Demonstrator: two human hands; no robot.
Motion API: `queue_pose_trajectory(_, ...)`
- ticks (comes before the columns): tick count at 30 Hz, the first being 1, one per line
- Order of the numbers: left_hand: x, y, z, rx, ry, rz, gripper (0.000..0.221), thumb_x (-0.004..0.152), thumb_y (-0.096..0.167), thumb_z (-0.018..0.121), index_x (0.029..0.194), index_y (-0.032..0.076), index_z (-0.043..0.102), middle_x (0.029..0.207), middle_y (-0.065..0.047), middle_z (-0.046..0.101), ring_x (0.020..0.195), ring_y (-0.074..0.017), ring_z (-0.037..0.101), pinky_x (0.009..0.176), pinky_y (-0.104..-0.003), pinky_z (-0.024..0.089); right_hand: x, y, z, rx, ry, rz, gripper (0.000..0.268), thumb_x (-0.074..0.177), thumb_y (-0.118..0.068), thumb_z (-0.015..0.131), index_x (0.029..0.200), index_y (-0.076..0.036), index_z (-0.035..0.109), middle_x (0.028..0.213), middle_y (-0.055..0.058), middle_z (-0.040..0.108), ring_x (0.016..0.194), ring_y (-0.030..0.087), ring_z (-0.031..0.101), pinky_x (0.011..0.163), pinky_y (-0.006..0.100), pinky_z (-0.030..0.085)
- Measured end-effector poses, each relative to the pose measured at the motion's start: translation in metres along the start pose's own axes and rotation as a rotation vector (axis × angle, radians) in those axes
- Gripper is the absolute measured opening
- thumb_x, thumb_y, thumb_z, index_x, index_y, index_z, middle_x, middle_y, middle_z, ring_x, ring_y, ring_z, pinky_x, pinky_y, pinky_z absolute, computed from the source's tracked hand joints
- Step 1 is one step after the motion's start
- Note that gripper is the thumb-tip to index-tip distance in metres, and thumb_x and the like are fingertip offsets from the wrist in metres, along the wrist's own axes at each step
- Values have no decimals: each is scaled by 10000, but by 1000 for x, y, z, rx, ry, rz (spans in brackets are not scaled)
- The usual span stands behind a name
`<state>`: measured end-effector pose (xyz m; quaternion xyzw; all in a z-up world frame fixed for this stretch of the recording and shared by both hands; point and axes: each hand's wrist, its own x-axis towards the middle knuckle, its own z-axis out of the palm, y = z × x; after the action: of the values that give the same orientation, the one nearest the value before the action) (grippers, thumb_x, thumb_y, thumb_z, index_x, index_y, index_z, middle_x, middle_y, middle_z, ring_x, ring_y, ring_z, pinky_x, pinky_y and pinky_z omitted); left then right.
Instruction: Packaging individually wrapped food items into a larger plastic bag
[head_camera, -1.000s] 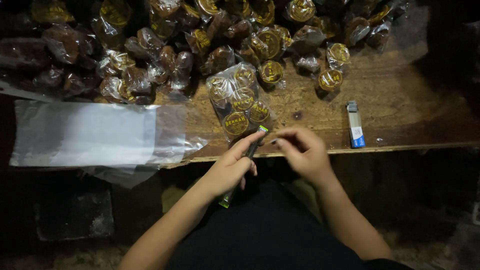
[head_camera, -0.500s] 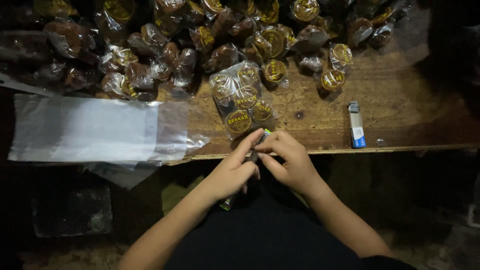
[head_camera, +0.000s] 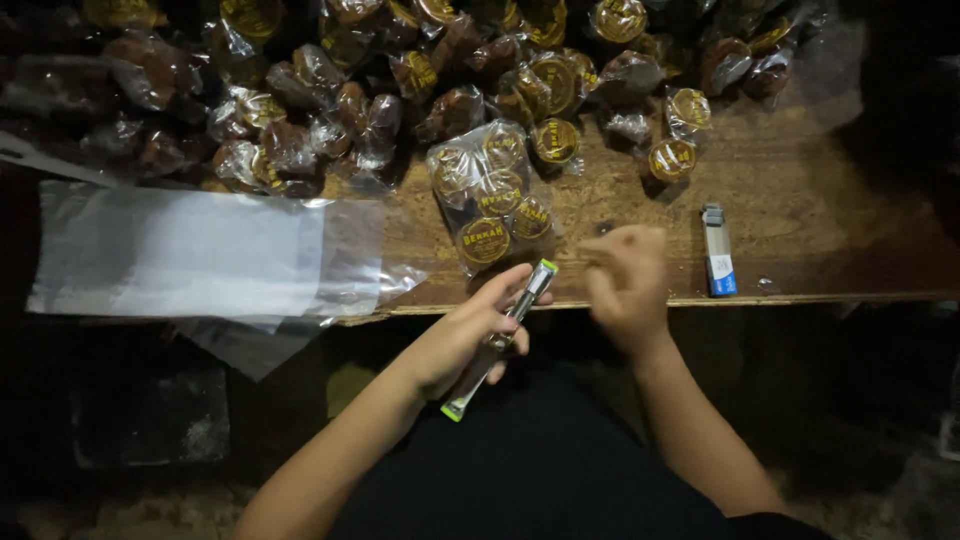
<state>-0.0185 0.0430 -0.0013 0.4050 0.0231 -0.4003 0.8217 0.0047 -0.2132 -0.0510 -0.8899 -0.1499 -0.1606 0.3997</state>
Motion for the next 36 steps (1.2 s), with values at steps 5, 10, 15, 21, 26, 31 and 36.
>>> queue_pose_trajectory(5, 3, 2, -6, -51, 91, 75, 742, 910, 164, 496, 1578, -54, 256, 1463, -271, 469, 992, -251, 636, 593, -290, 600, -23, -10, 16, 399, -2, 337, 224, 920, -6, 580, 1084, -24, 731, 955, 145, 626, 914, 276, 590, 880, 395, 487)
queue_pose_trajectory(10, 21, -12, 4, -111, 276, 212, 449, 1012, 146, 531, 1411, -60, 507, 1198, -254, 694, 998, -270, 711, 861, -396, 618, -51, -37, 51, 856, -173, 792, 327, 1036, -292, 528, 1137, -36, 704, 1066, 126, 711, 941, 211, 668, 832, 366, 552)
queue_pose_trajectory(15, 22, 19, 19, 1106, 112, 669, 263, 912, 298, 722, 1147, 182, 718, 1361, -12, 668, 1443, -383, 443, 1155, -570, 303, -54, -56, 44, 1326, -26, 1294, 595, 1006, -639, 439, 1096, -124, 723, 972, 81, 732, 832, 204, 674, 762, 308, 506)
queue_pose_trajectory(21, 111, 60, -112, 1223, 813, 461, 427, 960, 293, 693, 1337, 97, 652, 1238, -137, 581, 1156, -408, 531, 1041, -511, 403, -27, -28, 11, 1518, -74, 1055, 317, 1001, -412, 537, 1149, -134, 559, 910, 42, 508, 659, 140, 463, 527, 273, 411)
queue_pose_trajectory(26, 159, 45, -185, 1383, 844, 247, 402, 953, 557, 661, 1181, 232, 724, 1112, 0, 601, 1070, -277, 488, 939, -424, 452, -9, 21, -33, 151, -196, 468, 440, 856, -59, 718, 1268, 0, 576, 1009, 147, 573, 901, 283, 587, 777, 344, 475)
queue_pose_trajectory(31, 117, 68, -115, 1196, 765, 269, 210, 952, 381, 647, 1030, 199, 717, 1020, -70, 712, 1011, -347, 655, 892, -494, 520, -4, 49, -66, -323, -163, 103, 276, 863, -92, 802, 1121, -50, 714, 949, 120, 632, 933, 336, 664, 856, 400, 524)
queue_pose_trajectory(36, 77, 71, -44, 1109, 628, 782, 138, 961, 242, 689, 1012, 118, 656, 933, -122, 743, 910, -366, 701, 812, -458, 543, 17, 31, -50, 301, 385, 288, 250, 1072, 25, 653, 1320, 27, 615, 1087, 198, 645, 984, 302, 658, 907, 423, 567)
